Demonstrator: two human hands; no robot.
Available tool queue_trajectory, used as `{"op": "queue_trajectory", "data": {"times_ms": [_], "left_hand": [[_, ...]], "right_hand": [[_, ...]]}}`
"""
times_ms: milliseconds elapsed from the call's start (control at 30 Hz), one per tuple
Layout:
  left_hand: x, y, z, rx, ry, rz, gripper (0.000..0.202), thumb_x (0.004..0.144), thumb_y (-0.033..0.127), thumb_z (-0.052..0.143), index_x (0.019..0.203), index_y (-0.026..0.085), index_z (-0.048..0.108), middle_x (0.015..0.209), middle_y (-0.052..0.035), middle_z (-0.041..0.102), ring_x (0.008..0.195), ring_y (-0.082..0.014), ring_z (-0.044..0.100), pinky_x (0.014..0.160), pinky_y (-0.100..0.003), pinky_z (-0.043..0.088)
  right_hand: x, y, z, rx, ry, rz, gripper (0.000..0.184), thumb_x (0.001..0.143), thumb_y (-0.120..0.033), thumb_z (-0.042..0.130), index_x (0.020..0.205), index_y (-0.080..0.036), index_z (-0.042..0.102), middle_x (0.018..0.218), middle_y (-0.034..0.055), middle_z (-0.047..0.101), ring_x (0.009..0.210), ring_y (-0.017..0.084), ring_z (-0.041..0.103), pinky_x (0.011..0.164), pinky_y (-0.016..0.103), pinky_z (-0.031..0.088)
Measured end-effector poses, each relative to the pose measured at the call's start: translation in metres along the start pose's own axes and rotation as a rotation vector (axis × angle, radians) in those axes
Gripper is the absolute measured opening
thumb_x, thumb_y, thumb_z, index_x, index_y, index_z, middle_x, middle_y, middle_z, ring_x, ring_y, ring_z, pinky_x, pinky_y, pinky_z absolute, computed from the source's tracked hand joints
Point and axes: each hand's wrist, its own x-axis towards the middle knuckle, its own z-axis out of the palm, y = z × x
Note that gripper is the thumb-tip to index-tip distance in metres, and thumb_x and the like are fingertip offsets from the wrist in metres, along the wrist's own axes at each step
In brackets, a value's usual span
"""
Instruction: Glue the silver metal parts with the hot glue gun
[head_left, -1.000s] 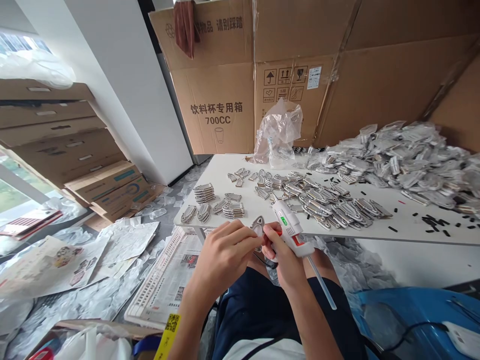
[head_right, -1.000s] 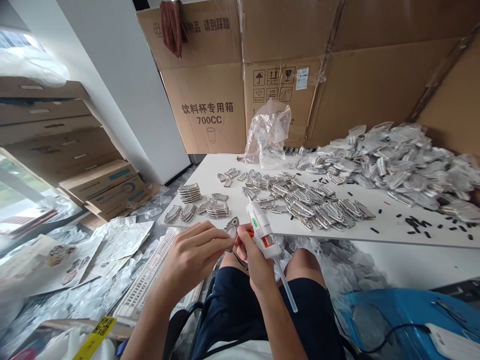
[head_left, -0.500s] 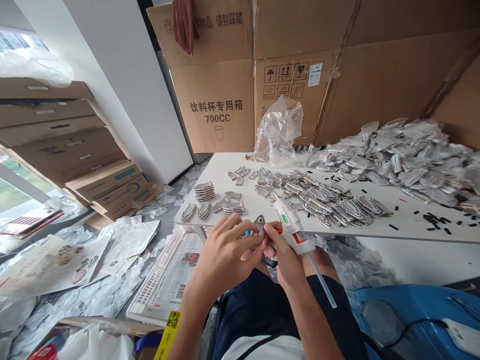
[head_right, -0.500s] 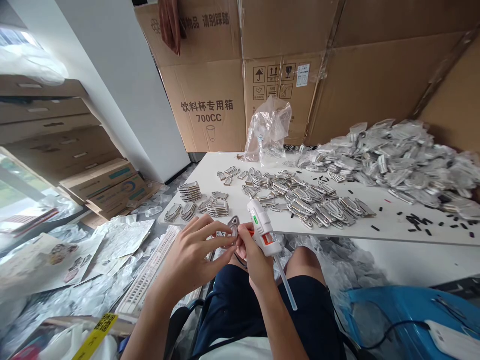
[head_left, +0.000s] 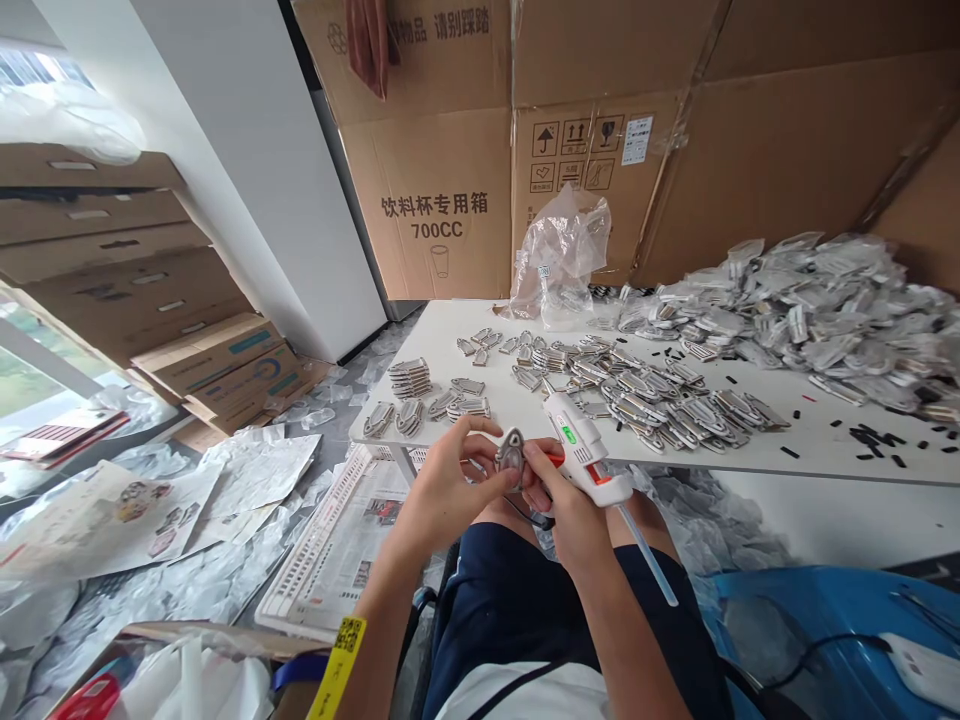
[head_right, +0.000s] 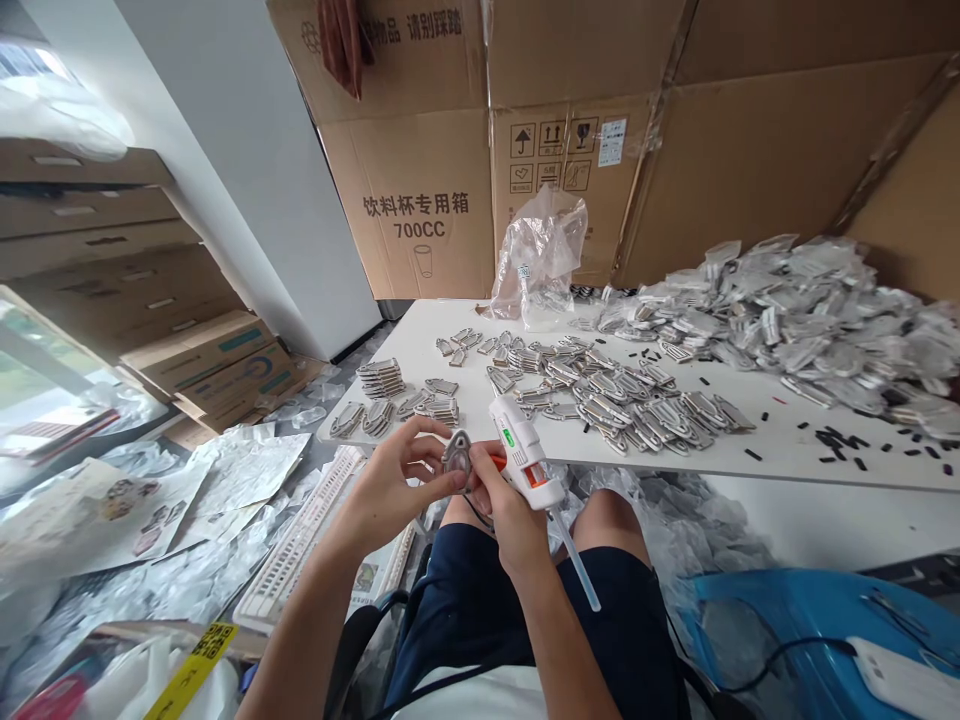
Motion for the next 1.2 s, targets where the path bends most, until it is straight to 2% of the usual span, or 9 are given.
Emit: {"op": "queue_trajectory", "data": {"times_ms": [67, 133, 267, 400, 667, 800, 900, 1033, 1200], "left_hand": [[0.002, -0.001, -0.003, -0.077, 0.015, -0.015, 0.037, 0.088, 0.033, 0.086, 0.119, 0.019, 0.072, 0.098, -0.004, 0.077, 0.091, -0.0199, 0.07, 0.081, -0.032, 0.057], [0.004, 0.0, -0.006, -0.185, 0.082, -0.006, 0.03, 0.088, 0.037, 0.087, 0.107, 0.016, 0.078, 0.099, -0.0066, 0.079, 0.094, -0.021, 0.071, 0.083, -0.032, 0.058], [0.007, 0.001, -0.01, -0.403, 0.304, 0.002, 0.029, 0.081, 0.035, 0.093, 0.099, 0.016, 0.08, 0.091, -0.0044, 0.079, 0.084, -0.0175, 0.07, 0.075, -0.028, 0.059], [0.006, 0.003, -0.011, -0.497, 0.379, 0.012, 0.03, 0.077, 0.032, 0.097, 0.097, 0.015, 0.082, 0.091, -0.0062, 0.081, 0.081, -0.0164, 0.072, 0.074, -0.026, 0.06], [0.002, 0.01, -0.009, -0.586, 0.462, 0.028, 0.038, 0.072, 0.03, 0.101, 0.1, 0.018, 0.079, 0.09, -0.005, 0.083, 0.081, -0.017, 0.075, 0.076, -0.027, 0.063], [0.001, 0.01, -0.009, -0.564, 0.548, 0.063, 0.037, 0.071, 0.029, 0.101, 0.1, 0.019, 0.081, 0.101, -0.0049, 0.083, 0.086, -0.018, 0.077, 0.081, -0.03, 0.065], [0.0, 0.009, -0.009, -0.488, 0.576, 0.078, 0.035, 0.073, 0.031, 0.099, 0.104, 0.019, 0.087, 0.108, -0.0077, 0.083, 0.096, -0.0215, 0.077, 0.084, -0.031, 0.065], [0.0, 0.01, -0.009, -0.418, 0.625, 0.094, 0.026, 0.074, 0.028, 0.097, 0.098, 0.021, 0.089, 0.1, -0.0072, 0.084, 0.104, -0.025, 0.076, 0.09, -0.033, 0.063], [-0.002, 0.013, -0.008, -0.429, 0.623, 0.067, 0.028, 0.071, 0.029, 0.098, 0.096, 0.021, 0.087, 0.094, -0.0061, 0.084, 0.094, -0.0226, 0.077, 0.084, -0.031, 0.063]], "right_hand": [[-0.001, -0.001, -0.002, -0.014, -0.001, -0.004, 0.033, 0.089, -0.052, 0.086, 0.096, -0.021, 0.079, 0.065, -0.0056, 0.056, 0.045, 0.004, 0.033, 0.045, 0.022, 0.029], [-0.001, -0.002, -0.004, -0.041, -0.003, -0.014, 0.034, 0.092, -0.053, 0.083, 0.107, -0.022, 0.081, 0.07, -0.0048, 0.058, 0.046, 0.003, 0.034, 0.046, 0.022, 0.029], [-0.002, -0.003, -0.007, -0.089, -0.043, -0.029, 0.034, 0.094, -0.054, 0.081, 0.099, -0.021, 0.081, 0.073, -0.0037, 0.058, 0.047, 0.003, 0.036, 0.048, 0.023, 0.028], [-0.004, 0.0, -0.008, -0.106, -0.082, -0.027, 0.034, 0.096, -0.053, 0.08, 0.091, -0.019, 0.079, 0.074, -0.0037, 0.058, 0.048, 0.002, 0.038, 0.05, 0.022, 0.03], [-0.009, -0.001, -0.006, -0.157, -0.124, 0.004, 0.037, 0.097, -0.055, 0.078, 0.09, -0.019, 0.076, 0.072, -0.0021, 0.059, 0.049, 0.004, 0.035, 0.049, 0.023, 0.026], [-0.013, -0.003, -0.005, -0.26, -0.15, 0.011, 0.042, 0.096, -0.059, 0.078, 0.087, -0.018, 0.075, 0.07, -0.002, 0.058, 0.052, 0.007, 0.037, 0.052, 0.025, 0.034], [-0.014, -0.003, -0.004, -0.376, -0.167, -0.018, 0.045, 0.096, -0.062, 0.076, 0.085, -0.019, 0.076, 0.07, -0.0004, 0.063, 0.053, 0.009, 0.041, 0.057, 0.029, 0.042], [-0.015, -0.004, -0.003, -0.488, -0.179, -0.083, 0.046, 0.098, -0.063, 0.073, 0.081, -0.02, 0.076, 0.061, -0.0006, 0.06, 0.055, 0.015, 0.05, 0.057, 0.031, 0.043], [-0.016, -0.011, 0.0, -0.57, -0.261, -0.162, 0.042, 0.103, -0.057, 0.068, 0.081, -0.022, 0.073, 0.079, 0.0044, 0.072, 0.075, 0.021, 0.069, 0.072, 0.034, 0.054]]}}
